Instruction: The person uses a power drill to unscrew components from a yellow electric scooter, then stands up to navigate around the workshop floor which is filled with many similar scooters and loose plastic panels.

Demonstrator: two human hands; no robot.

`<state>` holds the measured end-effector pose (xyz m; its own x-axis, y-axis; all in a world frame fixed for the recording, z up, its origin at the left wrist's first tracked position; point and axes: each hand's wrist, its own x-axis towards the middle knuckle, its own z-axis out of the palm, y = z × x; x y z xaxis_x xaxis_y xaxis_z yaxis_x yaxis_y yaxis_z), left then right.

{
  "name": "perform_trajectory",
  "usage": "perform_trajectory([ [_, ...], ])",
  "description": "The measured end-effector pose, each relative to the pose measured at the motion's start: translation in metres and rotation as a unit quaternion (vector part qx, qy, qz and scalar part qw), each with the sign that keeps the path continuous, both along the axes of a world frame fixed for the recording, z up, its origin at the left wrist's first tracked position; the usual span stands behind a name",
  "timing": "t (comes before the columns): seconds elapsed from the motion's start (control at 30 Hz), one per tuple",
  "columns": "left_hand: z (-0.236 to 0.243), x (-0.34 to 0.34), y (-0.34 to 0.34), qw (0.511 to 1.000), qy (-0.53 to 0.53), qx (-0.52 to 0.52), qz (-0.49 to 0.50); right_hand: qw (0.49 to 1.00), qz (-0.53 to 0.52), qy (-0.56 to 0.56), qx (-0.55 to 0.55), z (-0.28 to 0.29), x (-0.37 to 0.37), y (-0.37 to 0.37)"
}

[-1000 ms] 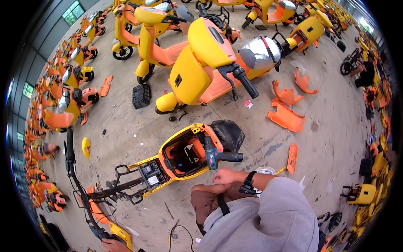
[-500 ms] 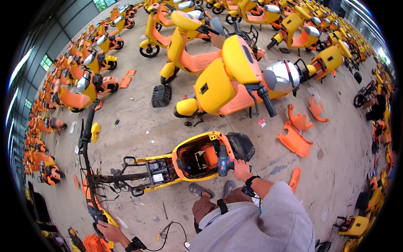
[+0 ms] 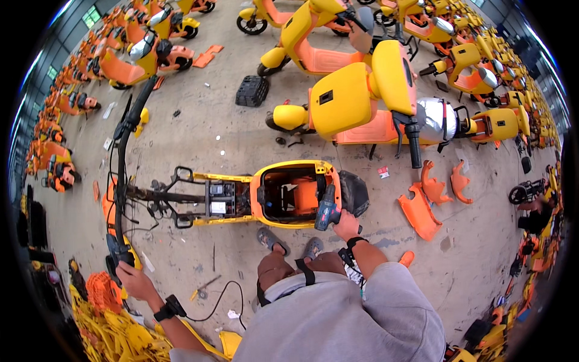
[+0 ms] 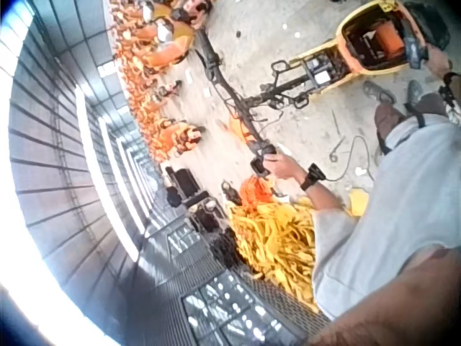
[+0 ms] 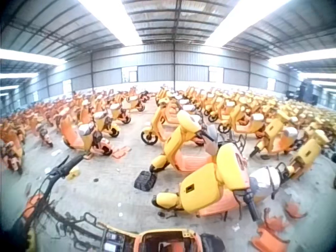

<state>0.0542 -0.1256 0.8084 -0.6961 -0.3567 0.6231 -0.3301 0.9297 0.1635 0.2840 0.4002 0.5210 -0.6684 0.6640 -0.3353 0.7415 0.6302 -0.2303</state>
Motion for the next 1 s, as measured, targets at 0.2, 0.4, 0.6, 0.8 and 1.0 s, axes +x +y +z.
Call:
perform_trajectory([
  [0.2, 0.002, -0.004, 0.006, 1.000, 0.008, 0.009, -0.026, 0.996, 0.003, 0.084, -0.004, 0.018, 0.023, 0.006],
  [0.4, -0.006, 0.003, 0.004, 0.999, -0.003, 0.026, -0.018, 0.988, -0.071, 0.112, -0.073, 0.075, 0.085, 0.015],
  [0.6, -0.002, 0.000, 0.002, 0.985, 0.097, -0.064, -0.130, 0.985, -0.147, 0.029, -0.086, 0.055, 0.182, 0.025],
  [0.8, -0.004, 0.002, -0.003, 0.980, 0.106, 0.068, -0.156, 0.924, -0.305, -0.171, -0.155, 0.021, 0.292, -0.003],
  [1.0, 0.008, 0.021, 0.021, 0.962, 0.122, 0.166, -0.180, 0.871, -0.375, -0.186, -0.259, -0.026, 0.381, -0.013],
])
